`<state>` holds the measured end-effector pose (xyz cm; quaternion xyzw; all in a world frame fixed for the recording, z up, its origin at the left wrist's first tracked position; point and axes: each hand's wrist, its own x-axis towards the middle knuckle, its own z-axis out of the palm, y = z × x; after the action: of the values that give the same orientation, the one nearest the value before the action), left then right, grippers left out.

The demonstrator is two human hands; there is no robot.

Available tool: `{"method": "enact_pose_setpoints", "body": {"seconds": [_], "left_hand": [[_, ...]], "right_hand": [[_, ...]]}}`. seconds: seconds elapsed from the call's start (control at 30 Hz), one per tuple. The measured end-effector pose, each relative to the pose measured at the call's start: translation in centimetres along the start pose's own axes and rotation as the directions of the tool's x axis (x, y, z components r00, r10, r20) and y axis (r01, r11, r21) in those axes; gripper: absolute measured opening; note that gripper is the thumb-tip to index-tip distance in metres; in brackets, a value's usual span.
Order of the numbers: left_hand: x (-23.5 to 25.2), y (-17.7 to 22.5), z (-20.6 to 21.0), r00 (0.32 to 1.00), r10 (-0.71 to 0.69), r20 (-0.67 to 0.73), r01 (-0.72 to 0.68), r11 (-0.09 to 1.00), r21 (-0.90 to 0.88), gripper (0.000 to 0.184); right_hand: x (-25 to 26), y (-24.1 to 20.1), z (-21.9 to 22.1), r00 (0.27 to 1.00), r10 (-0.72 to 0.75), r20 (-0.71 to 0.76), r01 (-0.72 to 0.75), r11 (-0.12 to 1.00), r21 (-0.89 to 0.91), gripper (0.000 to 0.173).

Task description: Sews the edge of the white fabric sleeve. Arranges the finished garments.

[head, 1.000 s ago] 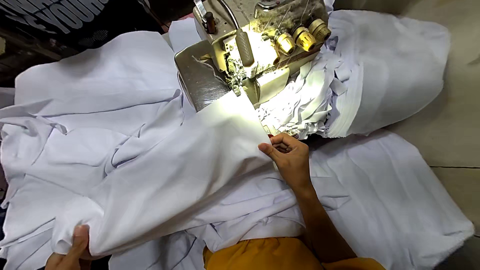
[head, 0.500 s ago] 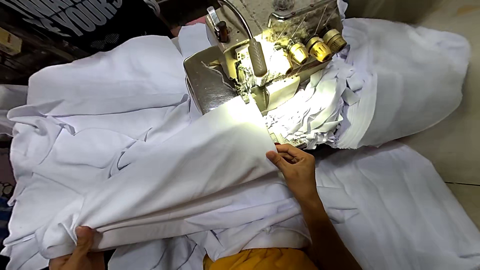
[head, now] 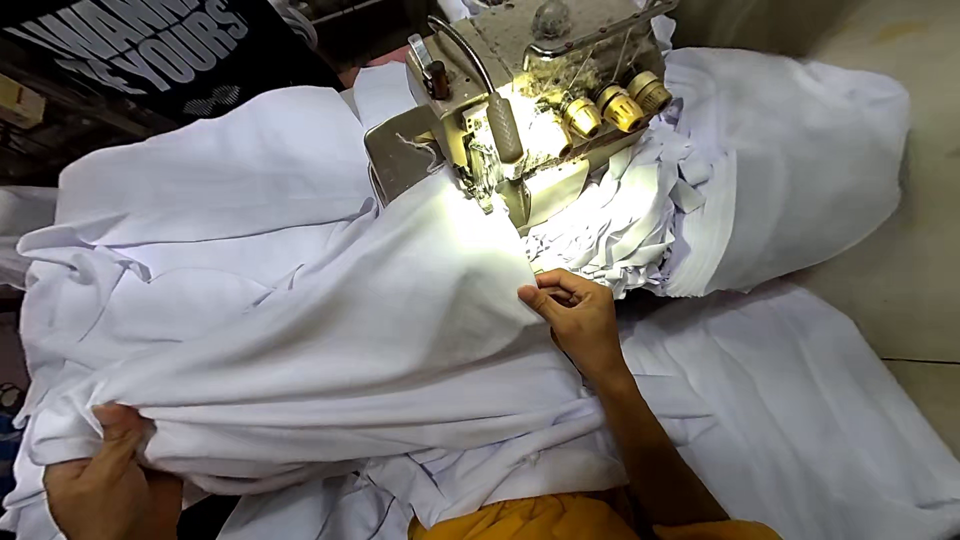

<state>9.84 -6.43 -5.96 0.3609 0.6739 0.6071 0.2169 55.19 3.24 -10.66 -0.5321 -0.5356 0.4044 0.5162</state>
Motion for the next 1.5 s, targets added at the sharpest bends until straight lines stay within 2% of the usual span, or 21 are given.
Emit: {"method": "enact_pose_setpoints", "body": {"seconds": [0.1, 0.17, 0.27, 0.37, 0.43, 0.5, 0.57, 0.7, 0.8, 0.93, 1.0, 1.07, 1.1, 1.13, 1.2, 1.23, 1.3, 1.37, 1.43, 1.5], "left_hand": [[0.6, 0.2, 0.4, 1.0, -0.005, 0.012, 0.005, 0.998, 0.061, 0.037], [-0.3, 0.9, 0.8, 0.997, -0.054, 0.054, 0.04, 0.971, 0.236, 0.047], [-3.7, 2.7, 1.2, 0.984, -0.081, 0.158, -0.011, 0.861, 0.508, 0.068], [-7.0, 1.9, 0.8, 0.99, -0.046, 0.135, -0.055, 0.753, 0.656, 0.097], [-8.6, 0.6, 0.5, 0.996, 0.005, 0.087, -0.066, 0.703, 0.708, 0.092], [-9.7, 0.3, 0.8, 0.999, 0.039, 0.028, -0.047, 0.74, 0.67, 0.07], [-9.9, 0.8, 0.7, 0.998, 0.057, 0.021, -0.059, 0.818, 0.572, 0.053], [-8.5, 2.8, -0.9, 0.997, 0.032, 0.077, -0.056, 0.939, 0.34, 0.042], [-5.6, 1.9, -4.7, 0.984, 0.052, 0.172, -0.083, 0.98, 0.18, 0.028], [-1.9, 1.0, -9.1, 0.959, -0.006, 0.284, -0.041, 0.987, 0.158, 0.028], [-1.2, 1.2, -9.2, 0.949, -0.07, 0.308, 0.014, 0.984, 0.179, 0.024], [-1.3, 1.6, -8.2, 0.934, -0.146, 0.327, 0.077, 0.973, 0.216, 0.021], [-1.8, 1.9, -7.5, 0.925, -0.194, 0.327, 0.117, 0.964, 0.239, 0.018], [-2.4, 2.3, -6.7, 0.911, -0.24, 0.334, 0.164, 0.957, 0.24, 0.016], [-3.9, 3.1, -5.4, 0.867, -0.307, 0.392, 0.232, 0.946, 0.227, 0.016], [-4.6, 3.2, -5.1, 0.854, -0.316, 0.412, 0.236, 0.943, 0.235, 0.022], [-5.8, 3.2, -4.6, 0.863, -0.294, 0.411, 0.195, 0.944, 0.267, 0.04], [-6.9, 2.7, -4.1, 0.891, -0.216, 0.399, 0.129, 0.964, 0.234, 0.049], [-7.7, 1.7, -3.7, 0.922, -0.139, 0.36, 0.104, 0.988, 0.116, 0.044], [-8.3, 0.9, -2.7, 0.951, -0.117, 0.285, 0.11, 0.993, 0.041, 0.028]], "right_hand": [[0.1, -0.3, -0.2, 1.0, 0.006, -0.004, -0.006, 1.0, -0.028, 0.014], [-0.2, -0.8, -0.3, 1.0, 0.011, -0.017, -0.012, 0.998, -0.054, 0.014], [-0.5, -1.1, -0.3, 0.999, 0.026, -0.03, -0.029, 0.995, -0.091, 0.015], [-0.8, -0.9, -0.2, 0.997, 0.047, -0.063, -0.053, 0.994, -0.099, 0.02], [-1.0, -0.9, -0.1, 0.997, 0.027, -0.066, -0.033, 0.995, -0.095, 0.029], [-1.1, -0.9, 0.0, 0.997, 0.003, -0.075, -0.01, 0.996, -0.094, 0.034], [-1.2, -0.9, -0.1, 0.997, -0.005, -0.075, -0.003, 0.994, -0.109, 0.032], [-1.3, -0.7, -0.1, 0.997, -0.018, -0.079, 0.009, 0.994, -0.109, 0.02], [-1.2, -0.8, -0.2, 0.998, -0.017, -0.065, 0.009, 0.993, -0.114, 0.017], [-1.0, -0.7, -0.2, 0.998, 0.009, -0.069, -0.017, 0.993, -0.114, 0.02], [-0.8, -0.6, -0.1, 0.998, 0.022, -0.065, -0.03, 0.992, -0.122, 0.03], [-0.5, -0.5, -0.1, 0.998, 0.026, -0.055, -0.033, 0.991, -0.131, 0.049], [-0.5, -0.5, -0.2, 0.998, 0.033, -0.051, -0.04, 0.99, -0.137, 0.05], [-0.5, -0.5, -0.3, 0.998, 0.044, -0.048, -0.05, 0.989, -0.14, 0.043], [-0.6, -0.6, -0.5, 0.998, 0.05, -0.035, -0.055, 0.986, -0.159, 0.017], [-0.7, -0.6, -0.6, 0.999, 0.04, -0.027, -0.044, 0.984, -0.17, 0.014], [-0.9, -0.5, -0.9, 1.0, 0.018, -0.02, -0.021, 0.983, -0.183, 0.015], [-1.1, -0.3, -1.0, 1.0, 0.011, -0.021, -0.014, 0.987, -0.163, 0.015], [-1.4, -0.1, -1.0, 1.0, 0.0, -0.012, -0.002, 0.992, -0.13, 0.015], [-1.7, 0.2, -0.8, 1.0, -0.002, -0.011, 0.001, 0.996, -0.095, 0.016]]}}
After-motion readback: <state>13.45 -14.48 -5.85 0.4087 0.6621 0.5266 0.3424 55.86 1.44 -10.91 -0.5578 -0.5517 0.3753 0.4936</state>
